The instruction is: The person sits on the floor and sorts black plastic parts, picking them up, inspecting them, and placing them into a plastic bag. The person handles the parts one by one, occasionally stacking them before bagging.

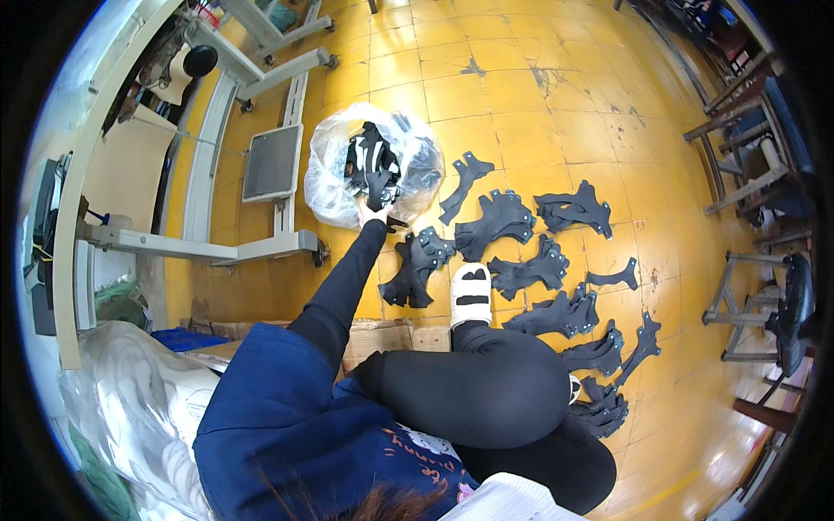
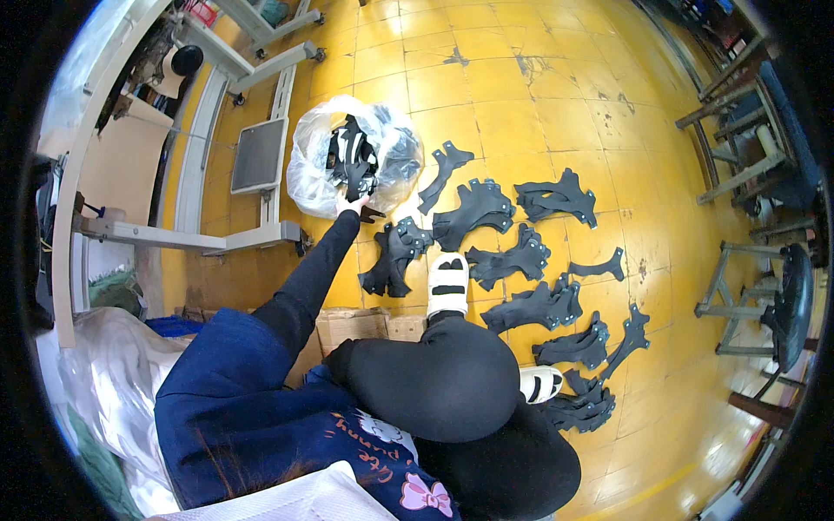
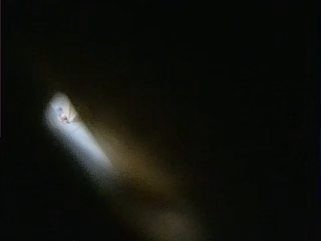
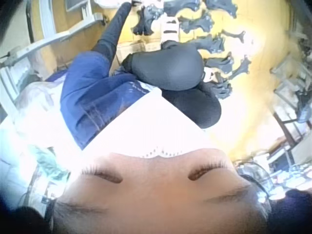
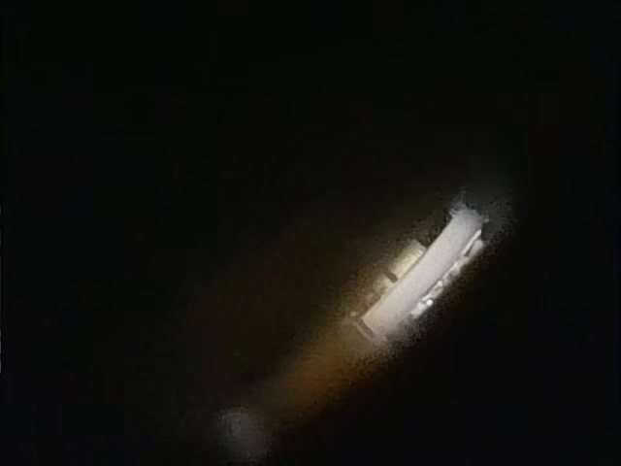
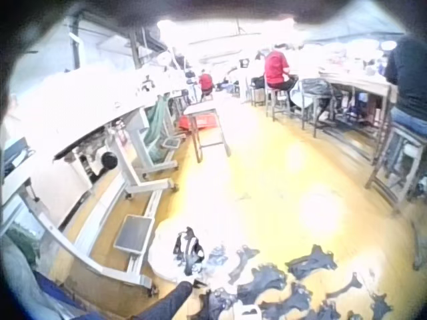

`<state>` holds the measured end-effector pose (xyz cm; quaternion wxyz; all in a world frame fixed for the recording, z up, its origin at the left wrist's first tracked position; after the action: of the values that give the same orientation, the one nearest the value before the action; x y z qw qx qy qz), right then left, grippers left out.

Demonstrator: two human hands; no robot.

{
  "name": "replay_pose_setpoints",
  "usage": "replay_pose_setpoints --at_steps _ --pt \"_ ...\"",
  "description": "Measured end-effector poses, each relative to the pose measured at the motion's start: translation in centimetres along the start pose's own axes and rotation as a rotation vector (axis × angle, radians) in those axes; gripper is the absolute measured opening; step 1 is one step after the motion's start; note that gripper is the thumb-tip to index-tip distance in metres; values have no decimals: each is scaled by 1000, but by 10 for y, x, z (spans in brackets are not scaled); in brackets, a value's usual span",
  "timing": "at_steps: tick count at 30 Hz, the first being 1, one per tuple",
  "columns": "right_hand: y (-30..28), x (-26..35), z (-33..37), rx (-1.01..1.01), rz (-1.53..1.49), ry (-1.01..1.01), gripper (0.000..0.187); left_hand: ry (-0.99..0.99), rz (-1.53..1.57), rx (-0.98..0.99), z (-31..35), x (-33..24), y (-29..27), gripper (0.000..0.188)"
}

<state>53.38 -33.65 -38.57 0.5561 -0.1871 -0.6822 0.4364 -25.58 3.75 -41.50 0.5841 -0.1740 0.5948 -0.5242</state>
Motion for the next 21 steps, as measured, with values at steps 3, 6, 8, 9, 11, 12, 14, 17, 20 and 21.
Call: replay_pose_setpoints --at_steps 3,6,8,9,11,12,14,17,20,21 --pt "8 27 -3 78 -59 5 40 145 -16 126 -17 7 -1 128" --pt "-3 47 -19 84 -95 2 40 126 -79 171 -3 0 22 123" --pt "-1 56 -24 110 -123 9 40 137 -168 193 -8 6 30 118" --pt "-3 59 -27 118 -132 10 40 143 -212 210 -10 11 35 115" --pt "32 64 0 256 -197 69 39 129 -105 201 -78 55 -18 105" --pt "44 66 7 298 -229 89 39 133 -36 217 -99 60 -37 100" --pt "-3 72 -38 154 -195 32 39 -89 162 322 -21 17 55 64" --pt "-20 76 -53 130 -207 38 39 61 169 408 -7 12 65 16" --pt "20 76 -23 283 -293 130 39 639 -209 157 -88 58 -19 9" --pt "22 78 -22 295 -307 141 38 652 -173 152 -94 59 -29 8"
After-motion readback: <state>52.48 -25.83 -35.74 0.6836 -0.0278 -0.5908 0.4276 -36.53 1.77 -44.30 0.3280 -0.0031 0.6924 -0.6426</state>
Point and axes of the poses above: each hand's wrist, its own z-axis away from the middle knuckle, its own y-axis out of the palm, x = y × z, the point moved 1 cm from there along -z, towards the middle knuckle, and after that the axes turned 11 degrees about -z, right-handed, at the moved point
